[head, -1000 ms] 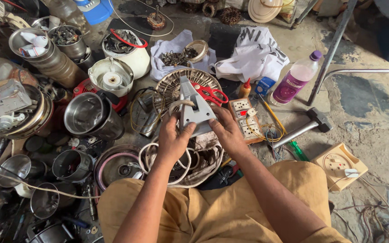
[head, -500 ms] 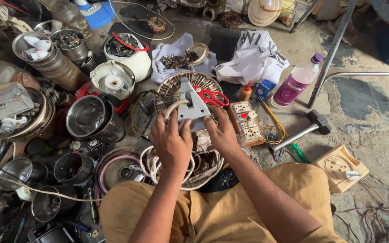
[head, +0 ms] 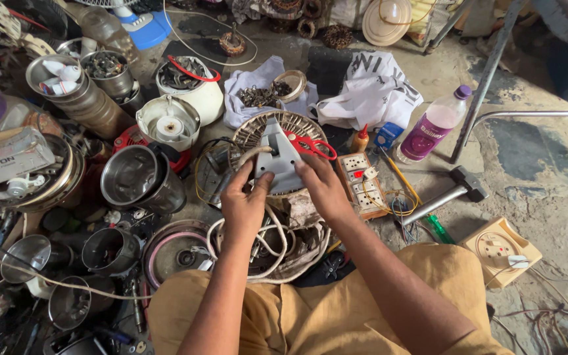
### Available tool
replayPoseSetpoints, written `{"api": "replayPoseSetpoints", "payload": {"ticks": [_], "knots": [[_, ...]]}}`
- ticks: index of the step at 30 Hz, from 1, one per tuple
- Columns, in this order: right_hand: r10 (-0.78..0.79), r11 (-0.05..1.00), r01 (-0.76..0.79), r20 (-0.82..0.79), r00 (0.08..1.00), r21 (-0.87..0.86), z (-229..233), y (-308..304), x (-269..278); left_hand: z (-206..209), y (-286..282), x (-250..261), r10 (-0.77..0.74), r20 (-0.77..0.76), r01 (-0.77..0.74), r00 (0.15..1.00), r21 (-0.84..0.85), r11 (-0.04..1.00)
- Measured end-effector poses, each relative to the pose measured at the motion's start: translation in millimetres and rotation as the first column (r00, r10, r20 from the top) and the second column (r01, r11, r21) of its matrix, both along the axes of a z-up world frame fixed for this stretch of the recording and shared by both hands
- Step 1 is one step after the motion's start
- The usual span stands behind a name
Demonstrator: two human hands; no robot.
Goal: The person repairs an electric iron by unscrewing the casing with a screwdriver, testing the internal connections with a lead, and wiping the soleplate with a cloth.
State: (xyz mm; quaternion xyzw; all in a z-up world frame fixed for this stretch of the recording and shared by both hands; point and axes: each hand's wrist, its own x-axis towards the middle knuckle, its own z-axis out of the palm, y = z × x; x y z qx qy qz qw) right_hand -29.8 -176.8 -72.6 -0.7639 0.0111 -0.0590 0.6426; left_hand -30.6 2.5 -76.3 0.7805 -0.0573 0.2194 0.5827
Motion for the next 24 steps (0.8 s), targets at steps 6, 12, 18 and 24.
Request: {"api": "replayPoseSetpoints", "payload": {"ticks": [6, 12, 18, 24], "knots": [[-0.038, 0.997, 0.047, -0.129, 0.991, 0.066, 14, 5, 15, 5, -4, 6, -0.018, -0.026, 0.017, 0.999, -0.047, 0.999], [0.062, 0.976, -0.032, -0.134, 0.989, 0.215, 17, -8, 27, 35, -16, -15, 0.288, 0.513, -0.569, 0.808, 0.556, 0.606], [0.029, 0.991, -0.007, -0.163, 0.986, 0.134, 28, -8, 24, 48, -19, -24, 0.127, -0.166, -0.019, 0.978, 0.535, 0.844], [0.069, 0.984, -0.047, -0.125, 0.99, 0.171, 22, -7, 20, 19, -14, 15, -0.04, 0.145, 0.003, 0.989, 0.241, 0.97]]}}
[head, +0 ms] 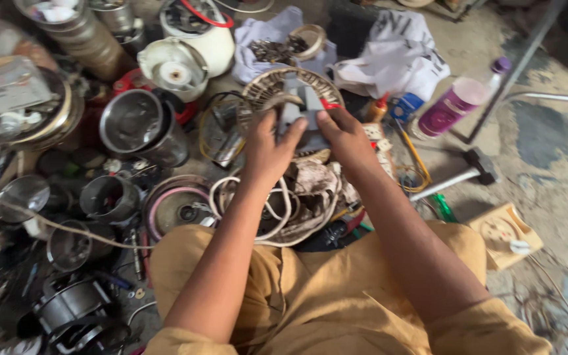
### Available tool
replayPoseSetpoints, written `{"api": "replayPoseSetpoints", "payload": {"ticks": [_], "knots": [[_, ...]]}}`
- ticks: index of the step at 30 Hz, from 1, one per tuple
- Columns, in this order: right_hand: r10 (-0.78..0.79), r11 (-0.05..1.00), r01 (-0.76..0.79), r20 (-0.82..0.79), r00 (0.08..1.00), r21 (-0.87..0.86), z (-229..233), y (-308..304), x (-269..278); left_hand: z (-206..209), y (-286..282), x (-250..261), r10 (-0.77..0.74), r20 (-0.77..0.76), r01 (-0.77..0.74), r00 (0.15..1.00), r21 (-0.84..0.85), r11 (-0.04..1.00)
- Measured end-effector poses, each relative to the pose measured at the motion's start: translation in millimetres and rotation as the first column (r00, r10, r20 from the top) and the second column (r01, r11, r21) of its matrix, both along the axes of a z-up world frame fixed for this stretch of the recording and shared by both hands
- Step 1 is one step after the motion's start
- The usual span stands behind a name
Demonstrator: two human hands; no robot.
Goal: The person repairs an electric iron by unscrewing the casing with a screwdriver, testing the internal connections with a lead, and wiping the soleplate with a cloth.
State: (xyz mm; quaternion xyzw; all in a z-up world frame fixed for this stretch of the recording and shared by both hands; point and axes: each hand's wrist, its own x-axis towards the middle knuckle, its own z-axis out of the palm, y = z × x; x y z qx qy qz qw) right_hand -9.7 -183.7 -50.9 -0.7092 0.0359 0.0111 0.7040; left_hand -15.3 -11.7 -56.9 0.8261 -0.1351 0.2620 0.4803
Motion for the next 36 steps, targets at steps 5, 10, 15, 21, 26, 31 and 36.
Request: {"api": "replayPoseSetpoints", "payload": {"ticks": [5, 10, 15, 21, 26, 31, 36], "knots": [[-0.018, 0.994, 0.019, 0.011, 1.0, -0.103, 6, -2, -3, -15, -3, 17, -0.287, -0.209, 0.173, 0.935, -0.438, 0.882], [-0.02, 0.999, 0.02, -0.015, 1.0, 0.034, 8, 0, 3, -18, -15, 23, -0.18, -0.167, 0.093, 0.97, -0.427, 0.899], [-0.014, 0.994, 0.015, -0.012, 1.0, 0.109, 6, -7, 16, -21, -21, 28, -0.068, 0.06, 0.083, 0.996, -0.284, 0.955], [-0.089, 0.971, 0.108, 0.099, 0.991, -0.212, -16, -52, 6, -20, -16, 34, -0.325, -0.029, 0.286, 0.945, -0.402, 0.87], [-0.21, 0.629, 0.303, 0.219, 0.953, -0.716, -72, -160, -33, -5, 5, 38, -0.337, -0.022, 0.313, 0.941, -0.319, 0.894], [-0.027, 0.421, -0.134, -0.16, 0.987, -0.897, -161, -224, -76, 2, 9, 35, -0.367, -0.042, 0.339, 0.929, -0.294, 0.894], [0.185, 0.206, -0.438, -0.405, 0.895, -0.875, -199, -199, -65, 8, -1, 31, -0.321, 0.011, 0.314, 0.947, -0.229, 0.921]]}}
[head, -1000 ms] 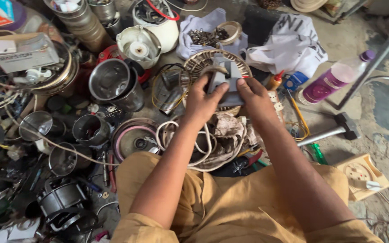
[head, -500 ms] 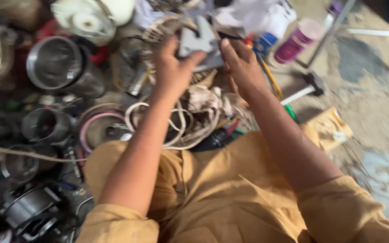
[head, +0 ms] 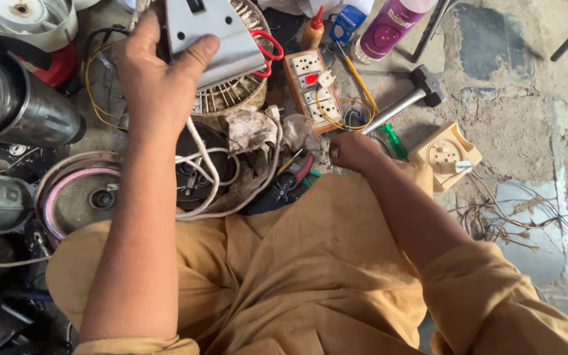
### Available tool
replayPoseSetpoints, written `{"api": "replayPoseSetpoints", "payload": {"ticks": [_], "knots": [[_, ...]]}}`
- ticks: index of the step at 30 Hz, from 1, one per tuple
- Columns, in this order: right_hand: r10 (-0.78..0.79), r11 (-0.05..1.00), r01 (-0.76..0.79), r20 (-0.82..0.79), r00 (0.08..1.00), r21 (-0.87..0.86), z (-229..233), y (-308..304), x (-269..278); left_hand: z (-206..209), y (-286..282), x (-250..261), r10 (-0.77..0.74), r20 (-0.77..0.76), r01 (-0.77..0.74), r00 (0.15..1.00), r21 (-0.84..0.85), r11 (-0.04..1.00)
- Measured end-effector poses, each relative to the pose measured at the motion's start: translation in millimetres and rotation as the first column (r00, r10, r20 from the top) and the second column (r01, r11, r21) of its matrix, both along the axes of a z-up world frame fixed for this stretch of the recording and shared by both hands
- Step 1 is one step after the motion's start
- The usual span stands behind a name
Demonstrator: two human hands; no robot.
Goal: The person repairs an electric iron by unscrewing the casing with a screwdriver, testing the internal connections with a lead, and wiping the soleplate with a cloth.
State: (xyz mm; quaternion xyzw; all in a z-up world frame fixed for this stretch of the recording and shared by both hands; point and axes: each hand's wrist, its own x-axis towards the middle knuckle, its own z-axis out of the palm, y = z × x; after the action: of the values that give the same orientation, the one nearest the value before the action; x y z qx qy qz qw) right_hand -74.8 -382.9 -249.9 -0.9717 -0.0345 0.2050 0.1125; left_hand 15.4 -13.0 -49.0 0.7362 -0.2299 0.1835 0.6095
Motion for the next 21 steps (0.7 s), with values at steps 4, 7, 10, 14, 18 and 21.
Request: {"api": "replayPoseSetpoints", "payload": {"ticks": [4, 7, 10, 14, 18, 21], "knots": [[-0.024, 0.988, 0.002, -0.145, 0.989, -0.152, -10, 11, 14, 0, -3, -6, -0.001, -0.064, -0.001, 0.998, -0.031, 1.0], [-0.04, 0.967, -0.014, -0.203, 0.978, -0.254, -19, 21, 19, 4, -4, -4, 0.079, -0.059, -0.077, 0.995, 0.034, 0.996], [-0.125, 0.969, 0.07, -0.223, 0.967, -0.239, -8, 28, 19, 10, -10, -8, 0.131, -0.177, -0.128, 0.975, 0.028, 0.991], [-0.041, 0.977, 0.0, -0.184, 0.982, -0.214, 20, 40, 12, 18, -13, -9, 0.174, -0.168, -0.164, 0.97, 0.07, 0.984], [-0.24, 0.966, 0.234, -0.051, 0.969, -0.108, 42, 46, 12, 20, -9, -10, 0.174, -0.187, -0.16, 0.967, 0.083, 0.984], [-0.538, 0.818, 0.504, 0.058, 0.841, 0.276, 58, 33, 3, 20, -3, -13, 0.142, -0.169, -0.137, 0.975, 0.039, 0.99]]}}
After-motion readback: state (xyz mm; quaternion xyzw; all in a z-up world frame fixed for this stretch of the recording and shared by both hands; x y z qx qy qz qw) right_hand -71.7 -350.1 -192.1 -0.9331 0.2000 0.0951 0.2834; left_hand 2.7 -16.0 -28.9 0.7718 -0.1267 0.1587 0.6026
